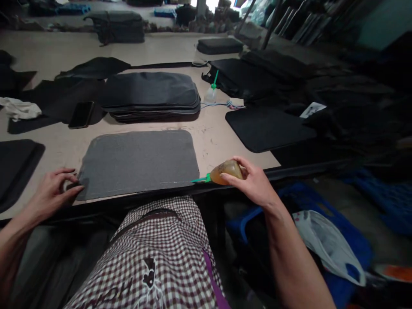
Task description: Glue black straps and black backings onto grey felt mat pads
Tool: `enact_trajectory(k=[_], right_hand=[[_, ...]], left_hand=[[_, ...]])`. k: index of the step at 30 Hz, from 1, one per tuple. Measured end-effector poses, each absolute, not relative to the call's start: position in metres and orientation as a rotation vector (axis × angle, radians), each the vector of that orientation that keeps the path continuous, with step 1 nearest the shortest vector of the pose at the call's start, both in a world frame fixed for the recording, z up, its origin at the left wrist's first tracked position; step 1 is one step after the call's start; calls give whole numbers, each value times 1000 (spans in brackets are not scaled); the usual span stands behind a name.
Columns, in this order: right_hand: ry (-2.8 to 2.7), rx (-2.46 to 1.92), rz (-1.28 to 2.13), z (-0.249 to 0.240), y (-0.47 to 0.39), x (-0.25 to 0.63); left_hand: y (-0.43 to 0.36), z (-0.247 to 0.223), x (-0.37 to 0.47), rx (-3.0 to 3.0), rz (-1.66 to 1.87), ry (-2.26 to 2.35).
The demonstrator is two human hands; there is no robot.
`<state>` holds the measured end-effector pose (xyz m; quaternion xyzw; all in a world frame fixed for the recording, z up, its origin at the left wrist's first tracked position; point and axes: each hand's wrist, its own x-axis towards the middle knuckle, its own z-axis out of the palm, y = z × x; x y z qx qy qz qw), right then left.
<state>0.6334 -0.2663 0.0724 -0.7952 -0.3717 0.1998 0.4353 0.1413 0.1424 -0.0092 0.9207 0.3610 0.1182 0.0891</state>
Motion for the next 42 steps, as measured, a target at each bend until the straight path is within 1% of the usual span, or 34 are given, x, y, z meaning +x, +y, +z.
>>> enact_trajectory(k=[5,7,10,14,18,21,24,27,32,34,37,40,42], right_hand=[[-782,-1983,406,71,-290,651],[-752,-1951,388,73,-294,656],[-664,-1904,364,72,-286,660],[-580,-1798,288,59,-248,661],[-655,-1788,236,36,-206,667],[-748,-1889,107,22,-192,676],[-760,-1925,47,19,-195,682],[-703,-1875,140,28,-208,682],[-695,-1853,498,46,-234,682],[-675,-1874,485,49,-240,686],[-550,-1888,348,52,-240,693],[-389,-1730,327,51,-232,697],[-422,-1616,371,43,-223,701]], left_hand=[[126,14,164,2693,503,1043],[114,27,190,2682,555,996],[94,36,243,2683,578,810],[77,26,313,2776,476,524],[70,6,355,2914,317,383],[70,-3,364,2962,235,377],[69,-6,363,2966,221,383],[68,-5,362,2945,230,400],[67,-5,362,2924,219,405],[68,-6,362,2917,208,403],[69,-7,363,2884,212,412],[63,-2,361,2836,231,437],[58,4,358,2801,263,451]])
